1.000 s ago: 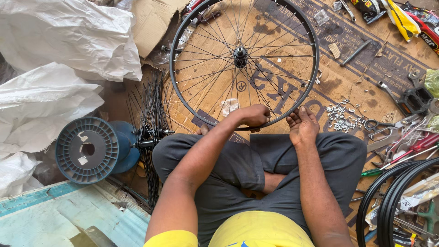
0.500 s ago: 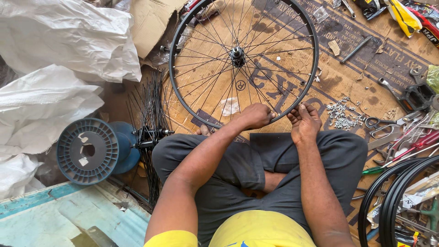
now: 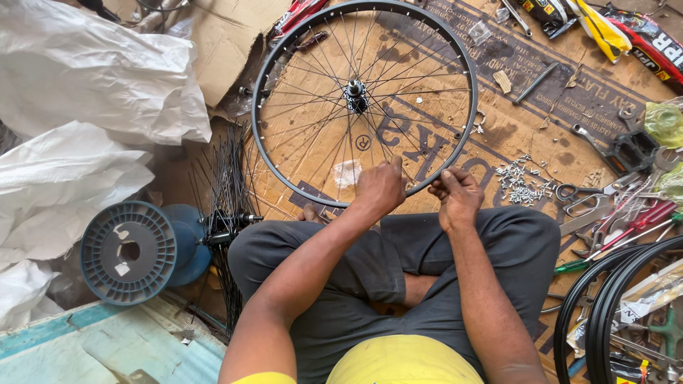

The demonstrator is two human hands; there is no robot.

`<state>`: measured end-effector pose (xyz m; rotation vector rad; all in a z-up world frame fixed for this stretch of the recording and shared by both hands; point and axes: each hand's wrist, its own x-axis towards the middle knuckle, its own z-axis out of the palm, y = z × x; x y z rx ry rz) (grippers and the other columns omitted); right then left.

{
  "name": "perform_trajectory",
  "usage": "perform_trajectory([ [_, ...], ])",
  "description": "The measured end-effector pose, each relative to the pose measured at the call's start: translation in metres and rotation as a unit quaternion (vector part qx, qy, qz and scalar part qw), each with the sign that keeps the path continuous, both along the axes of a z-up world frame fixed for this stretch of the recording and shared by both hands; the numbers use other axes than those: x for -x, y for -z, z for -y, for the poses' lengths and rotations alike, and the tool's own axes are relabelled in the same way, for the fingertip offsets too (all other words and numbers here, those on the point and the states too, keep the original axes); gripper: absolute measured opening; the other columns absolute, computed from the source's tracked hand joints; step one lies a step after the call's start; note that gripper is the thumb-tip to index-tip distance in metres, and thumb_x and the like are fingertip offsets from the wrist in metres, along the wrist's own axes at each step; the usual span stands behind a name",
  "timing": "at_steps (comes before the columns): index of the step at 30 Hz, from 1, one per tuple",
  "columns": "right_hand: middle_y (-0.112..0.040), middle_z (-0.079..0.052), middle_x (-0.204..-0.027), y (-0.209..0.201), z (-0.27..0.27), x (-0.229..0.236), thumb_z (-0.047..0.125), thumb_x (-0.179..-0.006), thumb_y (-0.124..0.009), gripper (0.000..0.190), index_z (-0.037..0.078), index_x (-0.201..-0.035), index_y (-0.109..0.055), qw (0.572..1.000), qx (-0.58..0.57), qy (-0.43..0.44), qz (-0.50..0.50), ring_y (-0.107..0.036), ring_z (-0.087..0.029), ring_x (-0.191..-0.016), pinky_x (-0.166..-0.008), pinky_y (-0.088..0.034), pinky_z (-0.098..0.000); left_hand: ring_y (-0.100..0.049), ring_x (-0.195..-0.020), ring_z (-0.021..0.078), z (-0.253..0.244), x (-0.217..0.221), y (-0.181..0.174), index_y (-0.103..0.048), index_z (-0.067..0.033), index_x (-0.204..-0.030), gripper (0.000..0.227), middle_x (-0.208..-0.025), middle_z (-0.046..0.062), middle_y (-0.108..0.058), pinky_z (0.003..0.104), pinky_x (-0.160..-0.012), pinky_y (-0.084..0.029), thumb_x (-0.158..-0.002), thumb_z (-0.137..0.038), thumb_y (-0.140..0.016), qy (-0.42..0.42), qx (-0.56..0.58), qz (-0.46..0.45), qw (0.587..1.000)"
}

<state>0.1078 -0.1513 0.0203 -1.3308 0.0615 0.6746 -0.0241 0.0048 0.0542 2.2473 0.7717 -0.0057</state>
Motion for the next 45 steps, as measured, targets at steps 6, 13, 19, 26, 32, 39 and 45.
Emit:
perform_trajectory([
  [6, -0.072, -0.010, -0.083, 0.002, 0.009, 0.017, 0.001, -0.094, -0.072, 0.007, 0.001, -0.100, -0.068, 0.998, 0.019, -0.034, -0.040, -0.071, -0.019, -0.069, -0.061, -0.062, -0.0335, -0.073, -0.080, 0.0331, -0.017, -0.014, -0.023, -0.069, -0.0063, -0.105, 0.025, -0.085, 0.014, -0.074, 0.047, -0.070, -0.057, -0.086, -0.021, -0.062, 0.136, -0.021, -0.071, 0.988],
  [13, -0.071, -0.008, -0.080, 0.011, 0.016, 0.035, 0.003, -0.092, -0.076, 0.008, 0.000, -0.097, -0.070, 0.994, 0.055, -0.075, -0.051, -0.068, -0.017, -0.066, -0.060, -0.058, -0.0311, -0.075, -0.088, 0.0320, -0.017, -0.011, 0.005, -0.077, -0.0111, -0.085, 0.017, -0.091, 0.013, -0.076, 0.046, -0.071, -0.059, -0.081, -0.020, -0.062, 0.208, -0.025, -0.158, 0.965],
  [19, -0.072, -0.010, -0.084, 0.002, 0.010, 0.049, 0.003, -0.096, -0.072, 0.008, -0.002, -0.101, -0.071, 0.993, 0.042, -0.105, -0.027, -0.067, -0.016, -0.068, -0.063, -0.058, -0.0311, -0.070, -0.086, 0.0396, -0.011, -0.019, 0.006, -0.070, -0.0077, -0.098, 0.023, -0.085, 0.018, -0.074, 0.053, -0.073, -0.053, -0.088, -0.027, -0.063, 0.059, 0.054, -0.005, 0.997],
  [26, -0.074, -0.012, -0.093, -0.009, 0.018, 0.057, -0.001, -0.098, -0.062, 0.014, -0.005, -0.109, -0.071, 0.995, 0.035, -0.098, 0.010, -0.072, -0.019, -0.079, -0.072, -0.062, -0.0323, -0.070, -0.085, 0.0426, 0.007, -0.008, 0.025, -0.062, 0.0017, -0.101, 0.033, -0.084, 0.023, -0.072, 0.055, -0.073, -0.053, -0.096, -0.030, -0.056, 0.039, 0.073, 0.016, 0.996],
  [32, -0.074, -0.010, -0.091, -0.008, 0.016, 0.056, -0.007, -0.092, -0.064, 0.012, -0.005, -0.101, -0.072, 0.988, 0.072, -0.095, 0.098, -0.073, -0.018, -0.078, -0.071, -0.063, -0.0309, -0.073, -0.060, 0.0314, -0.009, -0.022, 0.018, -0.063, 0.0054, -0.097, 0.026, -0.073, 0.023, -0.070, 0.044, -0.055, -0.058, -0.097, -0.019, -0.055, -0.016, 0.322, -0.003, 0.947],
  [39, -0.071, -0.008, -0.084, 0.009, 0.013, 0.048, -0.011, -0.089, -0.074, 0.009, -0.004, -0.095, -0.072, 0.976, 0.104, -0.066, 0.181, -0.066, -0.014, -0.073, -0.067, -0.055, -0.0263, -0.070, -0.052, 0.0205, -0.008, -0.025, 0.013, -0.065, 0.0070, -0.092, 0.026, -0.068, 0.012, -0.069, 0.037, -0.044, -0.056, -0.097, -0.017, -0.056, -0.040, 0.443, 0.023, 0.895],
  [45, -0.072, -0.007, -0.087, 0.007, 0.004, 0.070, -0.010, -0.093, -0.065, 0.010, -0.001, -0.094, -0.067, 0.972, 0.039, -0.092, 0.212, -0.070, -0.012, -0.077, -0.071, -0.059, -0.0254, -0.067, -0.050, 0.0214, -0.008, -0.027, 0.009, -0.064, 0.0081, -0.092, 0.022, -0.062, 0.013, -0.066, 0.036, -0.044, -0.055, -0.096, -0.013, -0.057, -0.048, 0.443, 0.038, 0.894],
])
